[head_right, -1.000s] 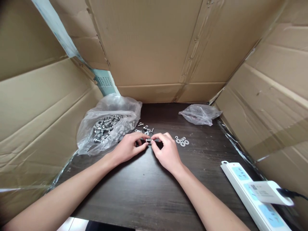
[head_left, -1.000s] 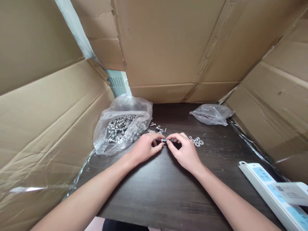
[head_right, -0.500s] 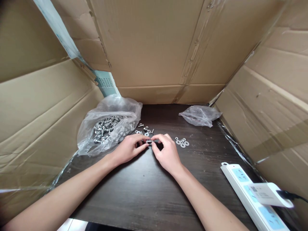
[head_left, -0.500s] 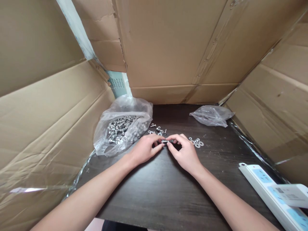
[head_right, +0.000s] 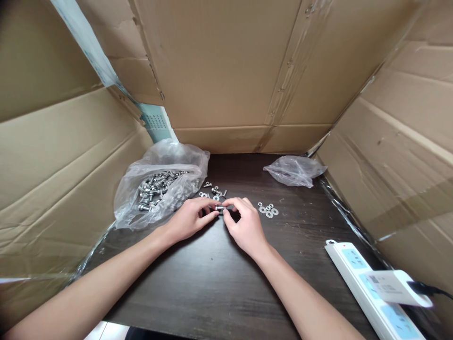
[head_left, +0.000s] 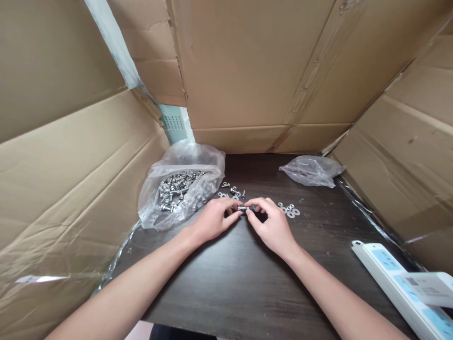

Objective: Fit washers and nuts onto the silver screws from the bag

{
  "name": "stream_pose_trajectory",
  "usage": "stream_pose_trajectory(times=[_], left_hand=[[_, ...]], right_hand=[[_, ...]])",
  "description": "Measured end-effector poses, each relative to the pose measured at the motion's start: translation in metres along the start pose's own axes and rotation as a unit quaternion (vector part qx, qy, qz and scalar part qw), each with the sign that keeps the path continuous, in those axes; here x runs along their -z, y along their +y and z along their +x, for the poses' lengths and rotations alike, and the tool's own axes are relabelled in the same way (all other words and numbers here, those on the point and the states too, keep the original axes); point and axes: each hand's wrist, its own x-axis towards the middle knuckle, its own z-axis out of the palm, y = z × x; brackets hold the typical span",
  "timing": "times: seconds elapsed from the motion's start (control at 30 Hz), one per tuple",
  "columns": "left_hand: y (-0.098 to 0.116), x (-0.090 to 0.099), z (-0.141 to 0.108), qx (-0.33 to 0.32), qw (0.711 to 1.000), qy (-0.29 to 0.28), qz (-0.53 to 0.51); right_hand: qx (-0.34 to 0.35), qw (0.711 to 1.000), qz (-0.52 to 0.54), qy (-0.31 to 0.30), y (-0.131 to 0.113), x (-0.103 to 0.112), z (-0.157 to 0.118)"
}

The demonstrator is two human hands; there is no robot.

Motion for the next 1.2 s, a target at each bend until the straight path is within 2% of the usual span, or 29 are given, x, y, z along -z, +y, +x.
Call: stream_pose_trajectory(times=[0.23,0.5,1.0,1.2], left_hand=[[0.0009,-0.0022,0.0008,0.006,1.000,0.009,-0.026],[0.0000,-0.0015,-0.0005,-0.004,0.999,0.010,-0.030],[-0.0024,0.0003,0.0010,-0.014,0.999,-0.002,-0.041],[-0.0048,0.0017,0.0018,-0.005,0.999,0.006,-0.033]], right_hand=[[-0.015,1.000,0.016,-0.011,-0.0017,-0.0003,-0.0018],[0.021,1.000,0.011,-0.011,-0.0039,0.0013,-0.0008],[-0.004,1.000,0.012,-0.002,-0.0021,0.0013,-0.0004],[0.021,1.000,0.012,-0.005,-0.0053,0.0029,-0.0009]])
